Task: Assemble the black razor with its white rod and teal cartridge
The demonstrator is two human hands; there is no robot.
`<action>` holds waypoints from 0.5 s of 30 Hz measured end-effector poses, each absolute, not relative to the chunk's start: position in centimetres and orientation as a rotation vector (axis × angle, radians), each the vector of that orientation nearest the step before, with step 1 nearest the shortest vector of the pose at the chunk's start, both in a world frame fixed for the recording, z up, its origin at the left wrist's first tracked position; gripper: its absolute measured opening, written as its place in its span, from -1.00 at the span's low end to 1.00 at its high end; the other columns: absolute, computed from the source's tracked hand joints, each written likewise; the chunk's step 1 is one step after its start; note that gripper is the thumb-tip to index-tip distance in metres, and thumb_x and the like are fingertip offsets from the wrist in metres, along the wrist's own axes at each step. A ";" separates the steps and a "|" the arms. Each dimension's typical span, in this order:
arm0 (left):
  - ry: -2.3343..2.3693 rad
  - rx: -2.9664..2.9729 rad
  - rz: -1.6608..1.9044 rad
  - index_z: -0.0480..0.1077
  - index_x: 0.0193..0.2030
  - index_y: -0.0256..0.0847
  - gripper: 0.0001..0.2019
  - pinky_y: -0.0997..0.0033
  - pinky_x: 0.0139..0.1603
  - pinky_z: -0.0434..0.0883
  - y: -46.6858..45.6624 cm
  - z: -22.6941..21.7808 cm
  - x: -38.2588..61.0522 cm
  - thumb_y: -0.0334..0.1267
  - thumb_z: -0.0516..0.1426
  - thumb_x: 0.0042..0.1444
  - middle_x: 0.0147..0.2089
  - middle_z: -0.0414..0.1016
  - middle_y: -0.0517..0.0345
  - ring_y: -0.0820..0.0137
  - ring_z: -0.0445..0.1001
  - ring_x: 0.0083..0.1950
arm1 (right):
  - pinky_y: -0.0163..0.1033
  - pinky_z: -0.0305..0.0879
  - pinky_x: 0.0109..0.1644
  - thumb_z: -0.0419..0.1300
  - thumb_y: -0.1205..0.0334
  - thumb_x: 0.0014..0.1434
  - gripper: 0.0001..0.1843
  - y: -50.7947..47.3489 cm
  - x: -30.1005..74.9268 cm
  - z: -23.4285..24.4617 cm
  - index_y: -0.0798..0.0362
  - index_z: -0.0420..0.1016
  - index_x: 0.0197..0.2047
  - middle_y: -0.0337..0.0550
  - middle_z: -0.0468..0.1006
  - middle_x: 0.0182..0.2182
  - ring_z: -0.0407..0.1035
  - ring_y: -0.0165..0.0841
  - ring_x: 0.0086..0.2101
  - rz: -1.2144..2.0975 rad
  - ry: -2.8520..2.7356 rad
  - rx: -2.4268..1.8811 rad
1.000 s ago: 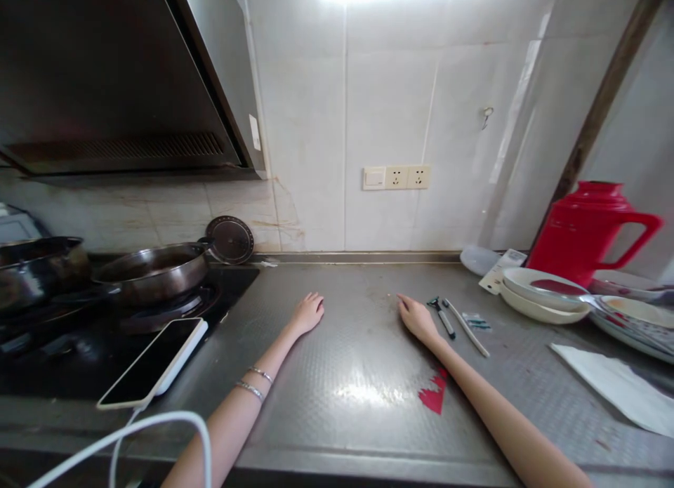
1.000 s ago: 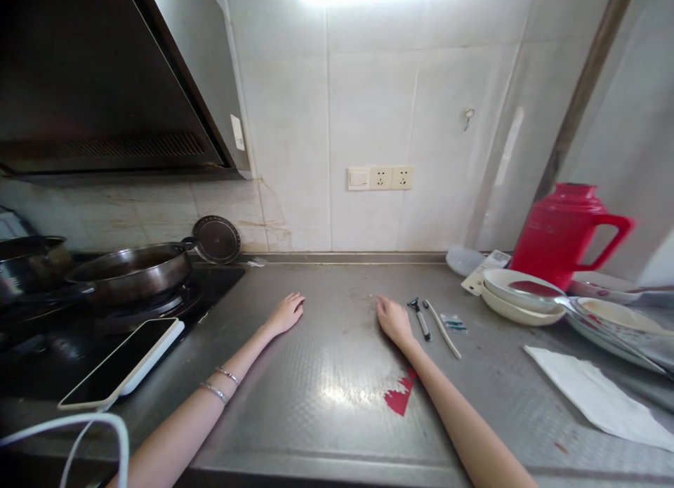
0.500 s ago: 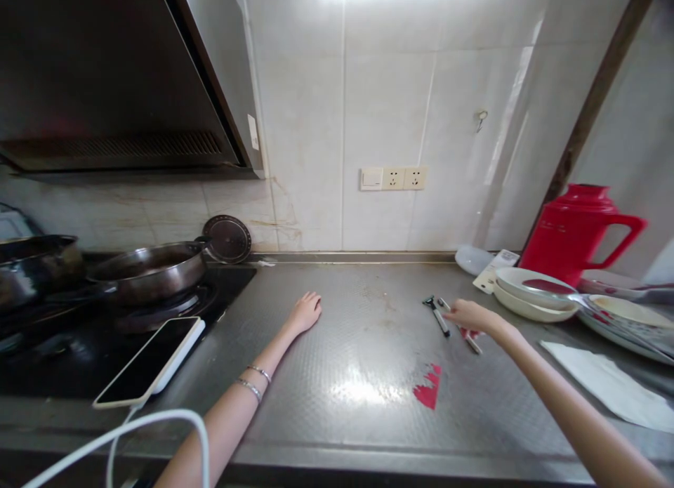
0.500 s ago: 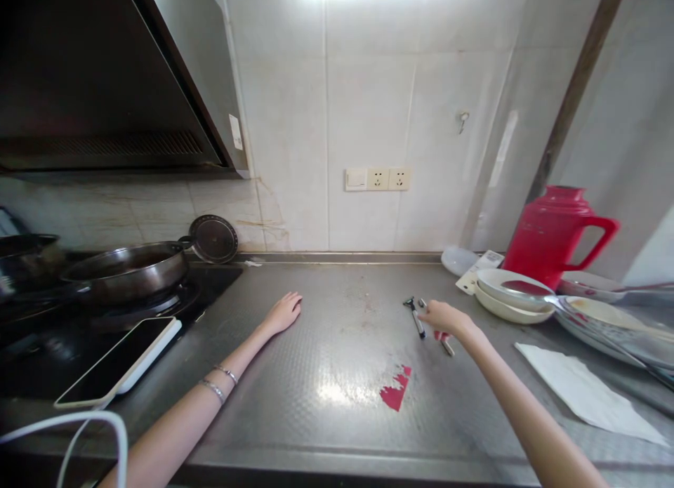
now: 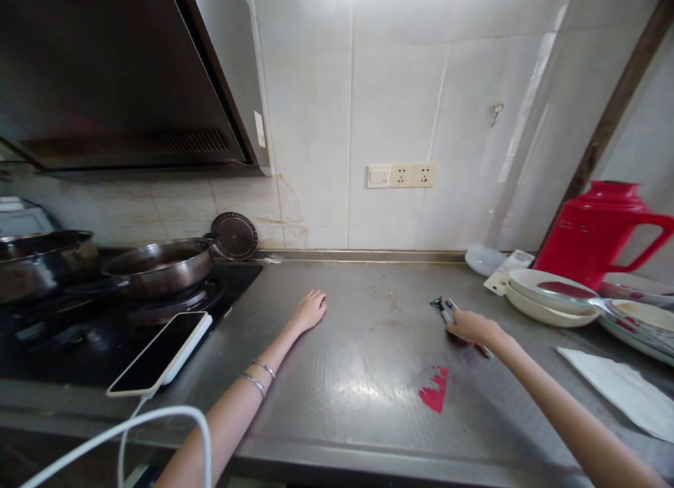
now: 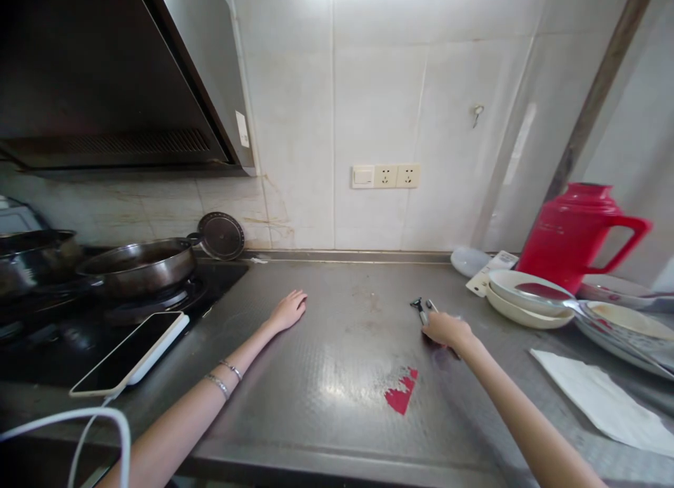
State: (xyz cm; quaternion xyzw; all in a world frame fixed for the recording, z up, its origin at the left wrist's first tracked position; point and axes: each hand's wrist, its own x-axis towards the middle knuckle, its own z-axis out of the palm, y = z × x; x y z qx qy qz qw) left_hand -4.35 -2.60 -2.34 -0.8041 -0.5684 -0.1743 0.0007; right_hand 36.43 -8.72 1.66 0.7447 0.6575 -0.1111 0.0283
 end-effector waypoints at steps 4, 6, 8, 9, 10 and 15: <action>-1.782 -2.534 -0.557 0.31 0.09 -0.27 -0.61 0.25 0.25 0.07 -2.6 -2.3 -4.4 -0.29 -0.12 0.17 0.20 0.25 -0.01 0.26 0.12 0.26 | -0.14 0.26 -0.35 0.02 0.18 0.02 -0.79 -8.8 36.4 1.5 0.10 0.40 -0.46 0.08 0.55 -0.44 0.47 -0.14 -0.38 -0.324 2.009 2.321; -1.783 -2.541 -0.568 0.30 0.09 -0.25 -0.61 0.25 0.25 0.07 -2.6 -2.3 -4.4 -0.29 -0.12 0.17 0.21 0.25 0.00 0.27 0.12 0.27 | -0.17 0.26 -0.37 0.01 0.16 0.03 -0.77 -8.7 36.5 1.3 0.10 0.40 -0.49 0.07 0.55 -0.45 0.47 -0.17 -0.41 -0.347 2.007 2.318; -1.784 -2.552 -0.583 0.30 0.08 -0.25 -0.62 0.26 0.25 0.07 -2.6 -2.2 -4.4 -0.29 -0.11 0.17 0.21 0.25 0.01 0.28 0.12 0.27 | -0.21 0.25 -0.38 0.01 0.15 0.03 -0.74 -8.5 36.7 1.0 0.10 0.40 -0.52 0.07 0.55 -0.46 0.47 -0.19 -0.42 -0.340 2.031 2.310; -1.786 -2.558 -0.593 0.31 0.08 -0.26 -0.62 0.26 0.25 0.07 -2.6 -2.2 -4.4 -0.29 -0.11 0.16 0.21 0.25 0.00 0.27 0.12 0.27 | -0.22 0.24 -0.38 0.01 0.15 0.04 -0.74 -8.5 36.8 0.9 0.10 0.40 -0.52 0.09 0.56 -0.43 0.47 -0.19 -0.40 -0.320 2.046 2.313; -1.790 -2.563 -0.604 0.31 0.07 -0.27 -0.62 0.25 0.25 0.07 -2.6 -2.1 -4.4 -0.29 -0.10 0.16 0.20 0.25 -0.01 0.26 0.12 0.27 | -0.23 0.23 -0.38 0.01 0.14 0.04 -0.74 -8.4 36.8 0.9 0.10 0.41 -0.51 0.10 0.56 -0.40 0.46 -0.18 -0.37 -0.293 2.059 2.322; -1.824 -2.586 -0.702 0.36 0.01 -0.25 -0.66 0.27 0.24 0.08 -2.7 -1.9 -4.5 -0.31 -0.06 0.13 0.16 0.31 -0.01 0.28 0.16 0.24 | -0.30 0.17 -0.42 -0.01 0.09 0.06 -0.69 -8.8 36.3 1.6 0.08 0.39 -0.54 0.06 0.55 -0.44 0.44 -0.21 -0.38 -0.208 2.145 2.359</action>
